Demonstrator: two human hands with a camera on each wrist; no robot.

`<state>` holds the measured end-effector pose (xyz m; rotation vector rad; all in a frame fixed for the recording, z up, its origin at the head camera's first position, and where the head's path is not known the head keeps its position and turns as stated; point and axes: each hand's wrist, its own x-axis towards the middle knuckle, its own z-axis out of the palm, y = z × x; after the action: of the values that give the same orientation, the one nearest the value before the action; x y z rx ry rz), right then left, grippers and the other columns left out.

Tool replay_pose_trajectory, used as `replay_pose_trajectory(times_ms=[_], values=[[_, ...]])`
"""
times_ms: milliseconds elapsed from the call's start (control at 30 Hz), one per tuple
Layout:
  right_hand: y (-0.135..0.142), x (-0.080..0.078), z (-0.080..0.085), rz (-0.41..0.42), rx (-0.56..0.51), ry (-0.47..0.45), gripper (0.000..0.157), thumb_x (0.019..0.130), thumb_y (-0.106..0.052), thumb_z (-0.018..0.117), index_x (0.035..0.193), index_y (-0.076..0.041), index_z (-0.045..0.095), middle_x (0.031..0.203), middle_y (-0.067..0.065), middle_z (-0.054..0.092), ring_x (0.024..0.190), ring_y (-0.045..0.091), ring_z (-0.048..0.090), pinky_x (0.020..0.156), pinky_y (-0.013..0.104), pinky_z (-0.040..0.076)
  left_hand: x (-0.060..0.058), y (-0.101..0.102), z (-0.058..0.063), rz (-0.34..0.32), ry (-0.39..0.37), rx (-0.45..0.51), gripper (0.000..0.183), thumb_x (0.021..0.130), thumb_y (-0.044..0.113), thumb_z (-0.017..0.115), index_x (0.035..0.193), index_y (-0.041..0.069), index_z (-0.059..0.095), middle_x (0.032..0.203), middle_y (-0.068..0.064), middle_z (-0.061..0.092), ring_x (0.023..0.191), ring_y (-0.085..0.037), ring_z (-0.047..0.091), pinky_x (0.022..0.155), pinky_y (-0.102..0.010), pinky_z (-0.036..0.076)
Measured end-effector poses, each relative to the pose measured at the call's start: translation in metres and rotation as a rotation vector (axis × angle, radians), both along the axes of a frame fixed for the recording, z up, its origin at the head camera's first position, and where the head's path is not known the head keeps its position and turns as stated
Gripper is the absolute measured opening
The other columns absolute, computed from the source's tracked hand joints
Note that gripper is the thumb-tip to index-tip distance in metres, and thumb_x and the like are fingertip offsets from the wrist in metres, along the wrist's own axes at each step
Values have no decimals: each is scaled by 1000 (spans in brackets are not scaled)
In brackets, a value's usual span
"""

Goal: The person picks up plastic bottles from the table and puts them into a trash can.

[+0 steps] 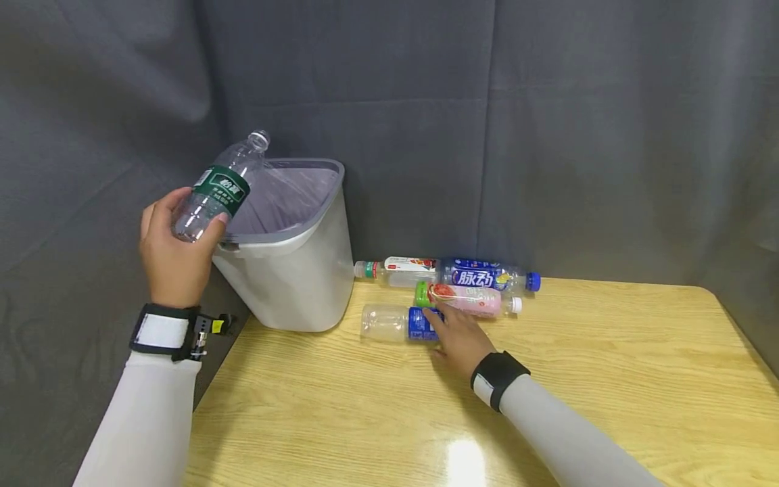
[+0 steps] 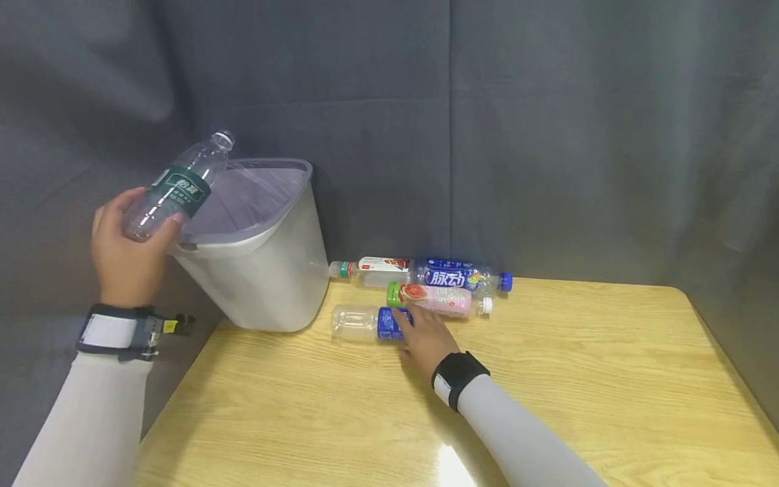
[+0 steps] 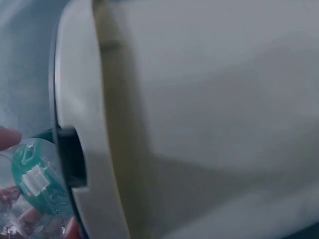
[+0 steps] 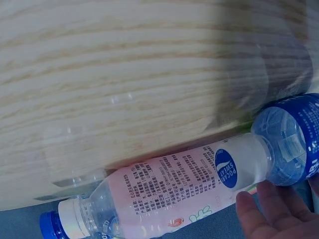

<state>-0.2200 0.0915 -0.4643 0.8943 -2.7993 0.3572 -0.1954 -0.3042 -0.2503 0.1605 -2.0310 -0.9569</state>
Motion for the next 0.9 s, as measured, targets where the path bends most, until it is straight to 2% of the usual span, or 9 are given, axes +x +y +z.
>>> replay_pose_trajectory(times_ms=[167, 300, 433, 567, 700, 767, 833, 900], values=[[-2, -1, 1, -6, 19, 24, 72, 78, -24, 78, 139, -10, 44, 131, 20, 51, 118, 36, 54, 102, 49, 44, -16, -7, 10, 42, -92, -33, 64, 77, 38, 75, 135, 20, 55, 132, -7, 49, 118, -17, 46, 98, -40, 39], [-4, -2, 1, -22, 40, -29, 70, 80, -25, 76, 140, -10, 42, 124, 15, 54, 113, 31, 58, 99, 45, 47, -24, -9, 15, 53, -177, -45, 66, 79, 41, 73, 138, 20, 52, 137, -9, 47, 122, -24, 44, 101, -47, 37], [-4, -3, -1, -33, 18, -57, 70, 81, -23, 75, 140, -9, 41, 122, 14, 55, 114, 30, 58, 100, 44, 47, -28, -11, 17, 56, -197, -53, 68, 79, 41, 72, 139, 19, 50, 138, -10, 47, 124, -26, 44, 102, -47, 37], [2, 1, -4, -38, -36, -48, 68, 81, -20, 75, 139, -6, 42, 121, 17, 55, 114, 32, 57, 99, 44, 47, -31, -11, 17, 52, -153, -67, 72, 77, 41, 74, 141, 20, 48, 136, -10, 47, 125, -22, 44, 105, -41, 35], [12, 6, -4, -71, -73, -69, 70, 81, -25, 75, 139, -7, 40, 125, 16, 53, 117, 32, 56, 100, 45, 46, -28, -5, 14, 45, -74, -70, 75, 75, 40, 77, 141, 20, 47, 135, -8, 44, 123, -17, 42, 99, -34, 38], [18, 9, -3, -83, -93, -69, 71, 82, -27, 75, 140, -8, 39, 126, 16, 53, 118, 31, 55, 101, 45, 46, -23, 1, 12, 37, -12, -69, 73, 75, 38, 78, 139, 21, 49, 135, -6, 43, 123, -14, 42, 97, -31, 38], [23, 13, 0, -87, -112, -51, 72, 81, -27, 75, 140, -8, 39, 127, 16, 52, 119, 32, 54, 102, 45, 45, -18, 12, 9, 20, 65, -81, 69, 75, 35, 78, 137, 22, 52, 137, -3, 43, 125, -12, 40, 101, -30, 36], [28, 18, 5, -82, -134, -26, 73, 81, -27, 76, 141, -7, 39, 128, 17, 52, 119, 33, 54, 102, 47, 45, -11, 26, 5, -21, 145, -107, 66, 76, 31, 78, 136, 20, 53, 138, -3, 44, 128, -11, 39, 105, -31, 34]])
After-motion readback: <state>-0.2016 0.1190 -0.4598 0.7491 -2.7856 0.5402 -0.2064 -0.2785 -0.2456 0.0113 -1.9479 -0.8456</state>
